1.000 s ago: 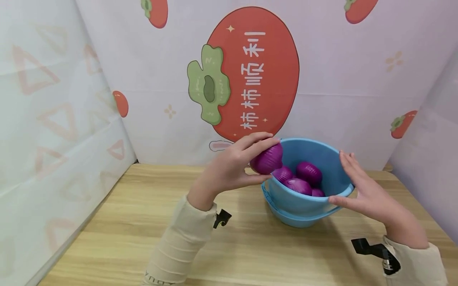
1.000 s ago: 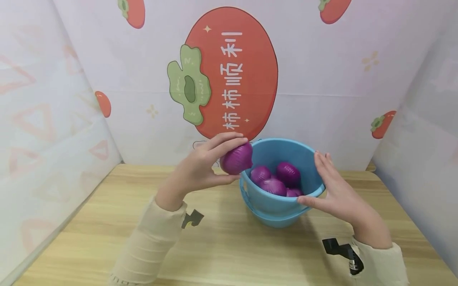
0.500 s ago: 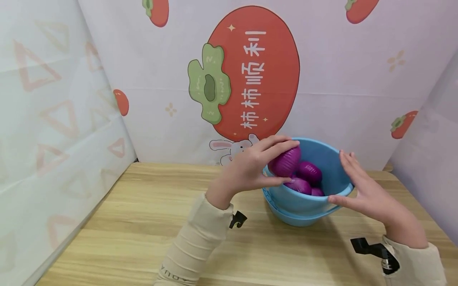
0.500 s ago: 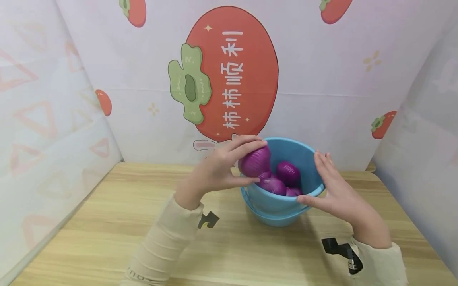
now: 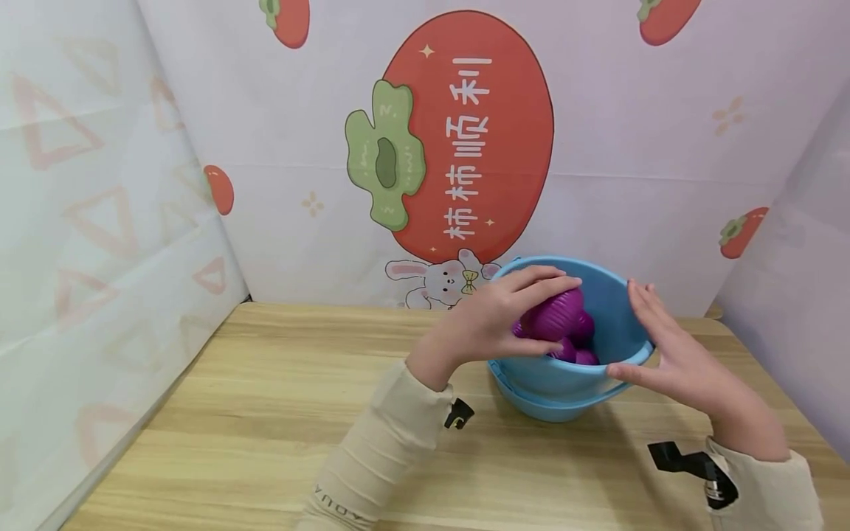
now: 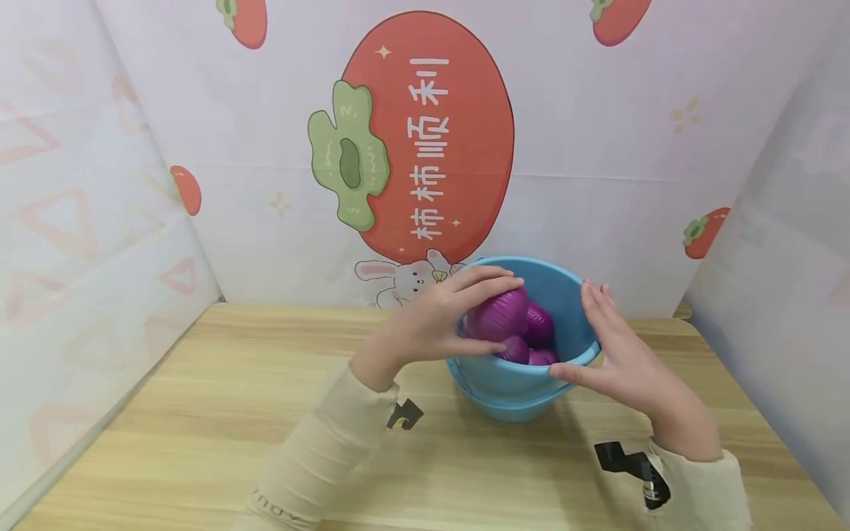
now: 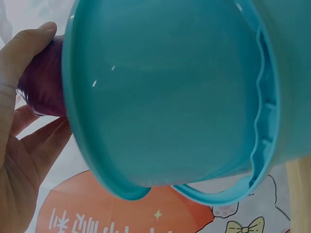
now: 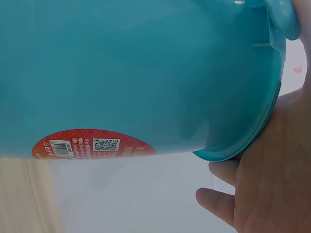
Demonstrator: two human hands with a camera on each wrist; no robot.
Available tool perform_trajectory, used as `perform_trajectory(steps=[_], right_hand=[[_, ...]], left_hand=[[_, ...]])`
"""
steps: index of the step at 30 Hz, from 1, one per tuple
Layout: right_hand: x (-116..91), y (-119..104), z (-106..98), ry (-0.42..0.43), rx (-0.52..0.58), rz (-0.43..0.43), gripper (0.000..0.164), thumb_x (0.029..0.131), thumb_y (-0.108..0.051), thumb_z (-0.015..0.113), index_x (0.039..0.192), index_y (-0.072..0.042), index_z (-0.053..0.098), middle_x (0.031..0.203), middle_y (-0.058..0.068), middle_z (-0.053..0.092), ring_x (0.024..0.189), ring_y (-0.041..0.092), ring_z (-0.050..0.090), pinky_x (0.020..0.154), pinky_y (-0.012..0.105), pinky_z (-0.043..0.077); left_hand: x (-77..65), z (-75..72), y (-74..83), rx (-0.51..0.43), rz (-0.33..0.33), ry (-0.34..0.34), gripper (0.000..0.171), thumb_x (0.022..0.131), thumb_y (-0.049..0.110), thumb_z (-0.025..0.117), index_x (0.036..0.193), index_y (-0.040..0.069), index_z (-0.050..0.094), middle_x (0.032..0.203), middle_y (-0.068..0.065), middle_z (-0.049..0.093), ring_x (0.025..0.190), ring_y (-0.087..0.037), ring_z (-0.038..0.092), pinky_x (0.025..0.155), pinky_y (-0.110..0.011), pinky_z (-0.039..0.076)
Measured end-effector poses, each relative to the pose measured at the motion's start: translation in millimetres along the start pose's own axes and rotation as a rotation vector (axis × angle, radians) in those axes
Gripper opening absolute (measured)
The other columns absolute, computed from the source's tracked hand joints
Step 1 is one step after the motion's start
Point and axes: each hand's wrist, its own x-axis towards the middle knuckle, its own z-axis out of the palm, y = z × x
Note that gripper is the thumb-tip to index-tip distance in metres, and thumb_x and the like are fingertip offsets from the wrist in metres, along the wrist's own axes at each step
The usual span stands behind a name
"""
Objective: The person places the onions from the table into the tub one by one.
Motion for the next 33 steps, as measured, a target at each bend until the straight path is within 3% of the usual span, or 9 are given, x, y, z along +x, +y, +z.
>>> perform_trajectory(steps=[6, 16, 23, 33], right_hand=[[0, 0, -1, 0.0, 0.007, -0.013, 0.114, 0.083, -0.032, 0.078, 0.16, -0.013, -0.005, 0.166, 0.02, -0.008, 0.152, 0.04, -0.019, 0.104, 0.084, 0.003], [0, 0, -1, -0.008, 0.003, -0.005, 0.114, 0.083, -0.032, 0.078, 0.16, -0.012, -0.005, 0.166, 0.02, -0.008, 0.152, 0.039, -0.02, 0.103, 0.084, 0.004], [0, 1, -1, 0.001, 0.017, -0.022, 0.113, 0.083, -0.028, 0.077, 0.16, -0.012, -0.004, 0.167, 0.019, -0.008, 0.152, 0.039, -0.02, 0.105, 0.083, 0.001], [0, 1, 1, -0.001, 0.015, -0.019, 0.113, 0.083, -0.03, 0.078, 0.16, -0.011, -0.002, 0.167, 0.018, -0.008, 0.152, 0.038, -0.02, 0.106, 0.082, 0.0]], left_hand=[[3.7, 11.1, -3.0, -0.074, -0.072, -0.026, 0.074, 0.083, 0.036, 0.081, 0.145, 0.012, 0.048, 0.141, -0.006, 0.052, 0.129, -0.011, 0.05, 0.099, -0.011, 0.045], [14.9, 28.0, -8.0, -0.128, -0.123, -0.131, 0.076, 0.082, 0.035, 0.081, 0.146, 0.01, 0.048, 0.14, -0.007, 0.055, 0.127, -0.015, 0.054, 0.098, -0.013, 0.047], [20.6, 29.9, -9.7, -0.142, -0.166, -0.186, 0.076, 0.084, 0.038, 0.079, 0.147, 0.012, 0.046, 0.141, -0.004, 0.054, 0.125, -0.011, 0.052, 0.095, -0.01, 0.046], [17.4, 30.3, -9.2, -0.175, -0.216, -0.2, 0.079, 0.082, 0.039, 0.081, 0.148, 0.016, 0.045, 0.138, -0.003, 0.056, 0.125, -0.01, 0.052, 0.094, -0.011, 0.048]])
